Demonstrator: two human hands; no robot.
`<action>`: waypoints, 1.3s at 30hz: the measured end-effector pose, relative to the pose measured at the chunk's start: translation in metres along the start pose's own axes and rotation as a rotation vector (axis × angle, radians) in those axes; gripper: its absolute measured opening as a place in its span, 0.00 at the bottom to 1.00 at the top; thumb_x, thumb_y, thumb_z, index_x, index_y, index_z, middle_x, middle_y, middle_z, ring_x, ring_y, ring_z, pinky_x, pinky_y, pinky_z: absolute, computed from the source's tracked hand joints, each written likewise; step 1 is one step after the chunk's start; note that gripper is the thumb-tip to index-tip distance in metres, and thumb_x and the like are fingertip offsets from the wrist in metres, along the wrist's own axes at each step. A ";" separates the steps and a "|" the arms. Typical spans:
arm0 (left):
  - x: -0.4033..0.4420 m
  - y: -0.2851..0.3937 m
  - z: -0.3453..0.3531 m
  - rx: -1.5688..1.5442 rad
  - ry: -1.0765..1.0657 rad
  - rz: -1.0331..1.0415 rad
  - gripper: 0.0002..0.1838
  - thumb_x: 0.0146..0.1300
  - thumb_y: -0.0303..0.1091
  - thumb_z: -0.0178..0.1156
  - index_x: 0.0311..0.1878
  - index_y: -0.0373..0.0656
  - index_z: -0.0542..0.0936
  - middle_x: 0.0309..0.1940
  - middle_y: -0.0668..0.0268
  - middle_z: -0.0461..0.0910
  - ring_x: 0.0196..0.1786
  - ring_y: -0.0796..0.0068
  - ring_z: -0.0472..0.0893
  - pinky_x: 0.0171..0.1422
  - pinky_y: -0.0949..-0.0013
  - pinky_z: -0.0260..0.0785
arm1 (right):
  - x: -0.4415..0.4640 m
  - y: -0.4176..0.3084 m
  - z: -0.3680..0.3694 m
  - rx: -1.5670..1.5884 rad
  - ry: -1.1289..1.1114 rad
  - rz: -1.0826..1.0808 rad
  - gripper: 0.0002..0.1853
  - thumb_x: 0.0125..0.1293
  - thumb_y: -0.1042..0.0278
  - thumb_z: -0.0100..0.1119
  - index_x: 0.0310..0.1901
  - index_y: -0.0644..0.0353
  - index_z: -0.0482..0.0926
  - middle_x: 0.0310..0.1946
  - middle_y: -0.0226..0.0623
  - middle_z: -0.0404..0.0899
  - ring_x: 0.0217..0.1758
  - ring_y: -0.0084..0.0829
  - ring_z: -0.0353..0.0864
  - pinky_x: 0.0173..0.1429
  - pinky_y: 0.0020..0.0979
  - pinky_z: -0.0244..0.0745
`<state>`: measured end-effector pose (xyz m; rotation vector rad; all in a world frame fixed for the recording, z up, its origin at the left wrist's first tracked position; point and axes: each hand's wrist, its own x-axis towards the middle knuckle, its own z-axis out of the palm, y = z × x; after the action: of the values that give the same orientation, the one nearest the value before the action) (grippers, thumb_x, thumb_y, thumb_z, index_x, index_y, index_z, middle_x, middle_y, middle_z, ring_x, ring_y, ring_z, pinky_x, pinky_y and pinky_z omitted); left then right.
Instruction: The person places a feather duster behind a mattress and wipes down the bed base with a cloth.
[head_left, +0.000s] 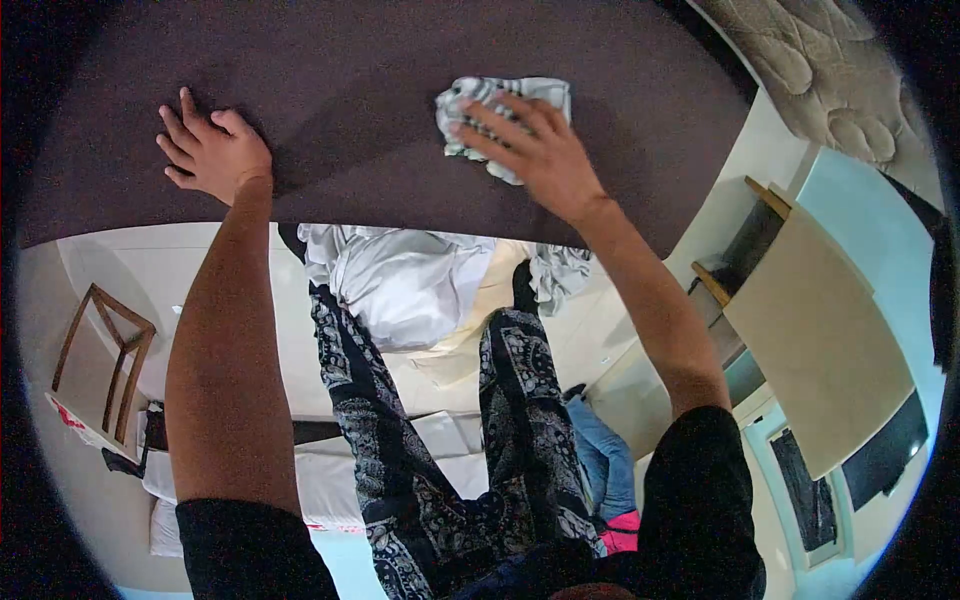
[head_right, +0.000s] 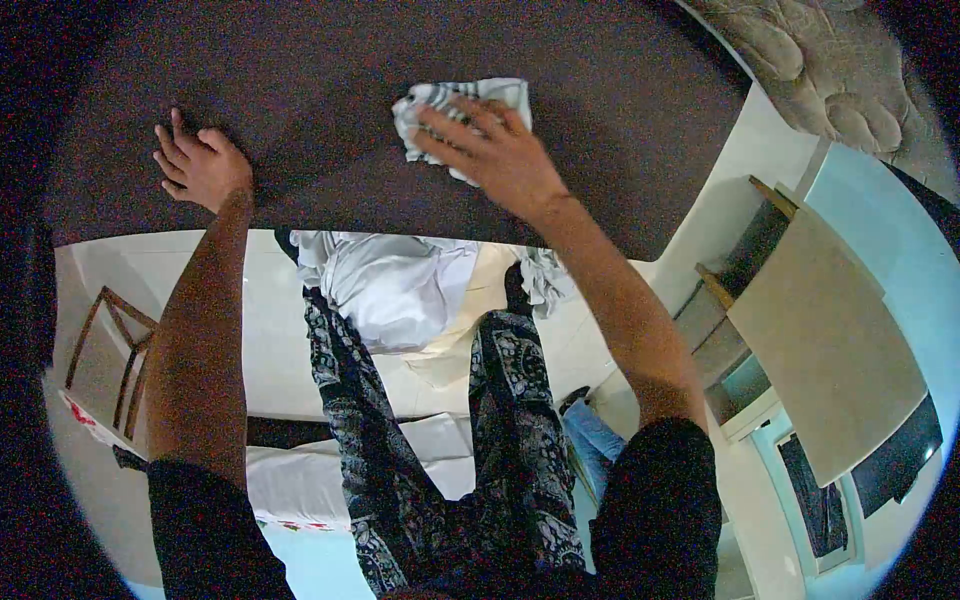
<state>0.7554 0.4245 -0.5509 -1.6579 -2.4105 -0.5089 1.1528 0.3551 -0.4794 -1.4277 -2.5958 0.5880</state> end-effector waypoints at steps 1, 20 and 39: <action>-0.001 0.000 0.001 -0.007 -0.005 0.002 0.29 0.75 0.48 0.41 0.79 0.65 0.65 0.83 0.68 0.57 0.84 0.51 0.55 0.81 0.29 0.42 | -0.008 0.009 0.008 -0.116 -0.026 -0.111 0.19 0.71 0.69 0.55 0.62 0.57 0.79 0.66 0.37 0.78 0.70 0.46 0.75 0.76 0.47 0.67; 0.001 -0.005 0.003 0.030 0.002 0.008 0.30 0.75 0.49 0.42 0.79 0.64 0.65 0.83 0.67 0.57 0.84 0.51 0.54 0.82 0.29 0.41 | 0.177 0.089 0.034 0.065 0.607 -0.190 0.20 0.72 0.64 0.53 0.60 0.64 0.81 0.61 0.47 0.81 0.68 0.49 0.76 0.76 0.50 0.65; 0.006 0.001 -0.005 0.027 -0.026 -0.028 0.29 0.74 0.46 0.44 0.79 0.63 0.66 0.83 0.67 0.56 0.84 0.49 0.55 0.81 0.29 0.42 | -0.148 0.244 0.016 -0.587 0.482 1.635 0.32 0.78 0.31 0.40 0.76 0.35 0.67 0.78 0.49 0.61 0.80 0.49 0.60 0.77 0.64 0.54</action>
<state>0.7540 0.4280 -0.5441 -1.6323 -2.4507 -0.4604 1.4209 0.3444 -0.5779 -3.0950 -0.7545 -0.4978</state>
